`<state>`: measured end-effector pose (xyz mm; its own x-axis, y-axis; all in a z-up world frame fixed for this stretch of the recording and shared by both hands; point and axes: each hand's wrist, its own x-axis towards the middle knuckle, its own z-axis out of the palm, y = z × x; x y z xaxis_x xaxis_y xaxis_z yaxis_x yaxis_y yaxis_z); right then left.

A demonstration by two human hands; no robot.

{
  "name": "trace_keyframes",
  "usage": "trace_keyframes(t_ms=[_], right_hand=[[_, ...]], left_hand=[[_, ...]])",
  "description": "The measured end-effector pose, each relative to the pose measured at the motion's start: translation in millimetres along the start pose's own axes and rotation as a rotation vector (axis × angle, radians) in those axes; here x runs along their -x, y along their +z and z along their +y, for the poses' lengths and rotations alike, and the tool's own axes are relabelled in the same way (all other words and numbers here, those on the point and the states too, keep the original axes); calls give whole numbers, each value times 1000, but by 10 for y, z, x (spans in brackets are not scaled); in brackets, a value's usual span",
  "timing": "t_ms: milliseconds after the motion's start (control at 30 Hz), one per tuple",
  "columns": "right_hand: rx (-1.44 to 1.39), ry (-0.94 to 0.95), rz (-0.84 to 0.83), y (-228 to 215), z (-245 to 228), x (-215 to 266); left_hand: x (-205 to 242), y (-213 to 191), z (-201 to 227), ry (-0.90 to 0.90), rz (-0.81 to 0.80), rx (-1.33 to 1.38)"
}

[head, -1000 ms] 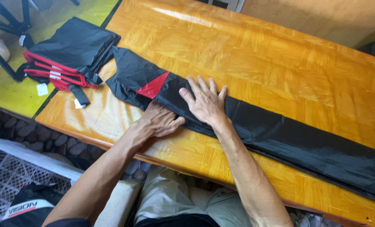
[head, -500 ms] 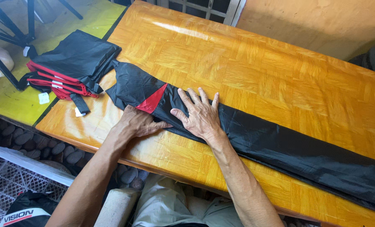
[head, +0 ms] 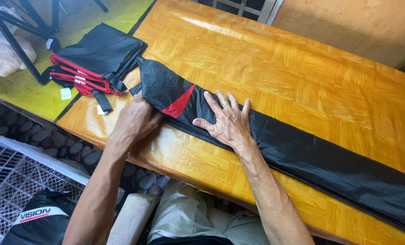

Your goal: The person smooths and folds a long piece of black fabric on a wooden table, using a brush to clean the surface of the material.

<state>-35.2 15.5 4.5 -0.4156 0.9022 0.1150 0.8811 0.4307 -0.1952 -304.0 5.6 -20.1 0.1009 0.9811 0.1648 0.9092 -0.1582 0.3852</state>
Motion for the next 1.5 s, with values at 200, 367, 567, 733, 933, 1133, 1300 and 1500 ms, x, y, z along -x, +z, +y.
trace_keyframes(t_ms=[200,367,567,733,933,1133,1300,1500], right_hand=[[19,8,-5,28,11,-23],[34,5,0,104,34,-10],[78,8,34,298,163,-68],[83,64,-6,177,17,-53],[31,86,-54,-26,-123,-25],[11,96,-82,-137,-210,-11],[9,110,-91,-96,-174,-44],[41,104,-81,-37,-164,-44]], left_hand=[[49,-182,10,88,685,70],[-178,-23,949,464,637,173],[-382,519,996,261,-73,-91],[-323,530,838,215,-34,-102],[-467,519,700,149,-217,-73],[-567,547,402,143,-131,-183],[-467,254,449,186,-5,-310],[-494,298,339,187,-26,-237]])
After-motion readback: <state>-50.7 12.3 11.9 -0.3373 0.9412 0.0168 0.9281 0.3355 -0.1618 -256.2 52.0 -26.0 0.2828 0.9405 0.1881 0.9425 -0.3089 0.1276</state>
